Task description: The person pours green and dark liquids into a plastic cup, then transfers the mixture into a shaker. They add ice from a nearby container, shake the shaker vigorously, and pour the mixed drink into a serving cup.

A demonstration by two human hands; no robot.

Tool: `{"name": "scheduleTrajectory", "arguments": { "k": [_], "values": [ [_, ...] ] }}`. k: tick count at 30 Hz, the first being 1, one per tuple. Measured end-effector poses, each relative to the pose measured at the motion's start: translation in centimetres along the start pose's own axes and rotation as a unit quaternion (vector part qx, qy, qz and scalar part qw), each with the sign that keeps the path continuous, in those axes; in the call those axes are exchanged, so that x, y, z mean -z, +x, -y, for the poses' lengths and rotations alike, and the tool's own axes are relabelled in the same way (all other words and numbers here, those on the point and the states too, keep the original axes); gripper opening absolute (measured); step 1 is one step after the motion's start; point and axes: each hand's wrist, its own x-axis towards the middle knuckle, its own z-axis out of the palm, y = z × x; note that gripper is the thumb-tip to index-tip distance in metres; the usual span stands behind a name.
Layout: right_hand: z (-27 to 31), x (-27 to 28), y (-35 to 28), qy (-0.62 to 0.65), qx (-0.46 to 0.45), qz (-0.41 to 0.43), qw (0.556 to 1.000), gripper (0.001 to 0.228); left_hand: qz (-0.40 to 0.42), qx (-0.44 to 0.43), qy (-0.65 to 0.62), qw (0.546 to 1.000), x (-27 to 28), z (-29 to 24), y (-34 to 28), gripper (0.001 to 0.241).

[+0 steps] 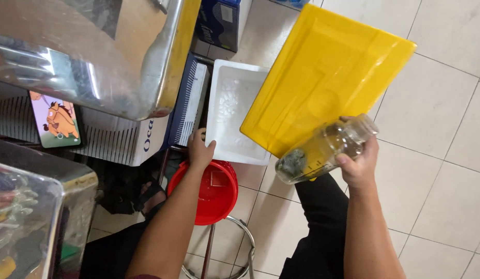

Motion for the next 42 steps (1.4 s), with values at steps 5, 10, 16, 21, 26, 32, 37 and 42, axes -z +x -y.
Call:
{"name": "scheduleTrajectory", "arguments": {
  "k": [5,10,16,21,26,32,37,42],
  "values": [
    [0.7,0.3,0.0,0.026,-0.014,-0.004,1.000,0.097,0.007,-0.005,-0.094,0.996,1.9,-4.7,-1.1,0.052],
    [0.6,-1.9,-0.4,0.026,-0.020,0.057,0.998,0.098,0.205,-0.019,-0.329,0.921,4.8,-11.7,-5.5,0.080],
    [3.0,-6.2,-0.8,-0.018,-0.020,0.052,0.998,0.090,0.186,-0.029,-0.231,0.955,9.3,-13.1,-9.6,0.088],
    [7.3,-9.4,-1.1,-0.083,0.035,0.017,0.996,0.088,0.130,-0.124,-0.167,0.969,11.3,-10.6,-12.7,0.094],
    [10.1,-15.7,-3.4,-0.126,0.056,0.005,0.991,0.078,0.114,-0.168,-0.107,0.973,7.9,-4.6,-14.6,0.084],
    [13.6,-23.4,-8.5,-0.159,0.067,0.053,0.984,0.077,0.034,-0.147,-0.123,0.981,7.3,-8.0,-16.5,0.097],
    [14.5,-23.2,-7.9,-0.131,-0.002,0.057,0.990,0.073,-0.061,-0.244,-0.075,0.965,5.8,-5.1,-15.8,0.089],
    [15.6,-20.6,-6.1,-0.253,-0.008,0.061,0.965,0.077,-0.159,-0.338,-0.025,0.927,5.6,-3.9,-16.2,0.082]
  ]
}}
